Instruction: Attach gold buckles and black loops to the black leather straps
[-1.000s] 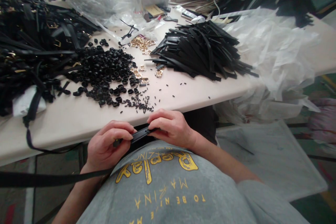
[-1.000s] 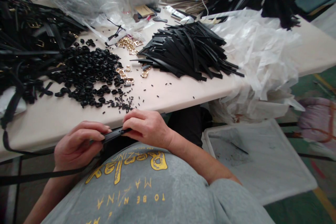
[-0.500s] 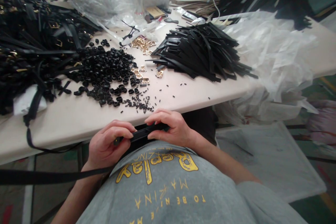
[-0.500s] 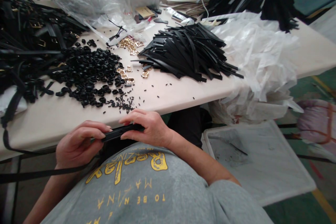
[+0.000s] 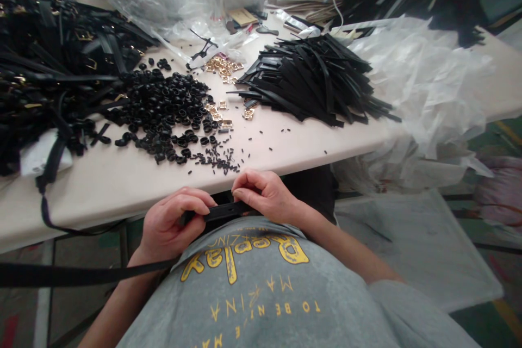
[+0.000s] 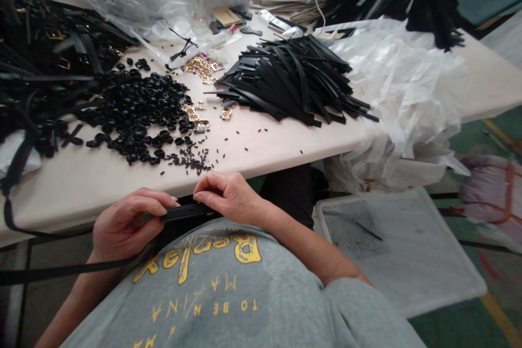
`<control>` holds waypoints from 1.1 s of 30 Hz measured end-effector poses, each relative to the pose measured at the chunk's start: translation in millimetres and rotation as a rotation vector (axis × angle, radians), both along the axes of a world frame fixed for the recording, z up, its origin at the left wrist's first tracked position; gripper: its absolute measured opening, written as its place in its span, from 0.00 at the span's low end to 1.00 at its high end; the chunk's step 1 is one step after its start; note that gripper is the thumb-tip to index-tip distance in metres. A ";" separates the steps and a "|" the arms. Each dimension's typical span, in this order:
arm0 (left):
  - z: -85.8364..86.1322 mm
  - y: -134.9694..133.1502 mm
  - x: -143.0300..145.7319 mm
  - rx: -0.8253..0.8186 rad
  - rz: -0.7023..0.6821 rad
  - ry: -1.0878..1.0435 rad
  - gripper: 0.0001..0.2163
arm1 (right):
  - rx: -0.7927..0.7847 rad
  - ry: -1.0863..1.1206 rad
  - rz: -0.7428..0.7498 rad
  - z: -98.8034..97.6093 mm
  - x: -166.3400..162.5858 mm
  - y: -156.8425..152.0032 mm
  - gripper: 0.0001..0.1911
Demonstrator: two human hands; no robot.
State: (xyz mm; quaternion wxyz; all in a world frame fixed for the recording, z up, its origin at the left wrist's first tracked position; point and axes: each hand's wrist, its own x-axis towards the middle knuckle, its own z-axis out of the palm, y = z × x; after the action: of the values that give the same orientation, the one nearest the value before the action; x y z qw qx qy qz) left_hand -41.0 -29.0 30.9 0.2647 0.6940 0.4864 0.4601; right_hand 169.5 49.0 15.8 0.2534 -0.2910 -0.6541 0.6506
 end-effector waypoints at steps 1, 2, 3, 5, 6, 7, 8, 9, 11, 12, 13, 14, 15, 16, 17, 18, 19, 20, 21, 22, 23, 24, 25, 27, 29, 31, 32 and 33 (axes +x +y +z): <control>-0.6 -0.2 0.0 -0.014 0.011 -0.007 0.08 | 0.017 -0.008 -0.035 -1.3 -0.1 0.4 0.05; -1.4 -0.3 -0.1 -0.027 0.023 -0.016 0.08 | 0.029 -0.012 -0.066 -2.5 -0.1 1.0 0.05; -2.2 -0.4 -0.3 -0.035 0.033 -0.024 0.07 | 0.040 -0.012 -0.092 -3.6 0.2 1.6 0.04; -4.0 -0.1 -0.9 -0.043 0.040 -0.030 0.07 | 0.079 -0.011 -0.102 -4.4 1.3 2.6 0.10; -4.8 0.3 -1.1 -0.045 0.041 -0.029 0.07 | 0.105 -0.015 -0.074 -4.0 1.8 2.6 0.16; -5.5 0.9 -1.2 -0.046 0.043 -0.027 0.07 | 0.137 -0.022 -0.025 -3.3 2.2 2.4 0.21; -6.0 1.6 -1.2 -0.046 0.044 -0.022 0.07 | 0.176 -0.036 0.026 -2.4 2.2 1.8 0.25; -6.3 2.6 -1.1 -0.044 0.041 -0.018 0.07 | 0.224 -0.054 0.064 -1.4 1.8 0.9 0.26; -6.0 5.1 -0.8 -0.029 0.027 -0.015 0.08 | 0.327 -0.081 0.085 -0.4 0.0 -1.3 0.23; -5.5 6.7 -0.6 -0.019 0.011 -0.013 0.08 | 0.372 -0.080 0.073 -0.5 -1.2 -2.2 0.20; -4.7 8.4 -0.5 -0.009 -0.007 -0.009 0.08 | 0.407 -0.065 0.050 -0.9 -2.4 -2.9 0.18; -3.7 10.2 -0.4 -0.001 -0.023 -0.002 0.09 | 0.434 -0.045 0.023 -1.6 -3.3 -3.3 0.16; -2.6 12.1 -0.3 0.005 -0.037 0.008 0.09 | 0.456 -0.027 -0.002 -2.3 -3.9 -3.4 0.14; -1.4 14.2 -0.3 0.011 -0.047 0.017 0.09 | 0.473 -0.020 -0.025 -3.1 -4.1 -3.2 0.13; -0.3 16.2 -0.4 0.014 -0.057 0.028 0.09 | 0.485 -0.022 -0.046 -3.7 -4.0 -2.8 0.12; 0.7 18.1 -0.4 0.013 -0.063 0.037 0.09 | 0.493 -0.028 -0.062 -4.2 -3.6 -2.3 0.12; 1.7 20.0 -0.5 0.010 -0.069 0.046 0.09 | 0.498 -0.036 -0.071 -4.5 -3.1 -1.7 0.11; 2.5 21.6 -0.6 0.007 -0.076 0.053 0.08 | 0.501 -0.041 -0.076 -4.7 -2.6 -1.2 0.11; 3.1 23.0 -0.8 0.003 -0.086 0.059 0.08 | 0.504 -0.046 -0.081 -4.8 -2.1 -0.7 0.10; 3.6 24.1 -1.1 -0.002 -0.097 0.062 0.08 | 0.506 -0.047 -0.087 -4.7 -1.7 -0.4 0.10; 3.8 24.8 -1.5 -0.005 -0.111 0.061 0.07 | 0.509 -0.046 -0.093 -4.5 -1.4 -0.1 0.10; 3.8 25.2 -2.0 -0.006 -0.127 0.058 0.07 | 0.513 -0.046 -0.098 -4.2 -1.2 0.2 0.10; 3.4 25.3 -2.6 -0.009 -0.141 0.058 0.07 | 0.521 -0.047 -0.102 -4.0 -1.0 0.5 0.10; 1.9 24.7 -3.7 -0.022 -0.125 0.064 0.06 | 0.562 -0.058 -0.091 -3.9 -0.6 1.3 0.08; -0.7 23.0 -3.8 -0.049 -0.075 0.070 0.04 | 0.640 -0.096 -0.067 -4.3 -0.1 2.3 0.09; -4.2 20.9 -1.8 -0.129 -0.021 0.051 0.03 | 0.725 -0.151 -0.042 -5.1 0.1 3.0 0.12; -6.2 19.8 -0.1 -0.194 -0.004 0.019 0.03 | 0.756 -0.180 -0.036 -5.4 -0.1 3.1 0.13; -8.3 19.0 2.0 -0.274 0.006 -0.028 0.04 | 0.777 -0.204 -0.038 -5.5 -0.7 2.9 0.12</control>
State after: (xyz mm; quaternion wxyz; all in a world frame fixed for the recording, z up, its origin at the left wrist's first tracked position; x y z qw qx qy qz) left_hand -39.0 -10.0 22.6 0.3621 0.6435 0.5432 0.3997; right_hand 168.8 51.9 10.3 0.2905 -0.2488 -0.8676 0.3179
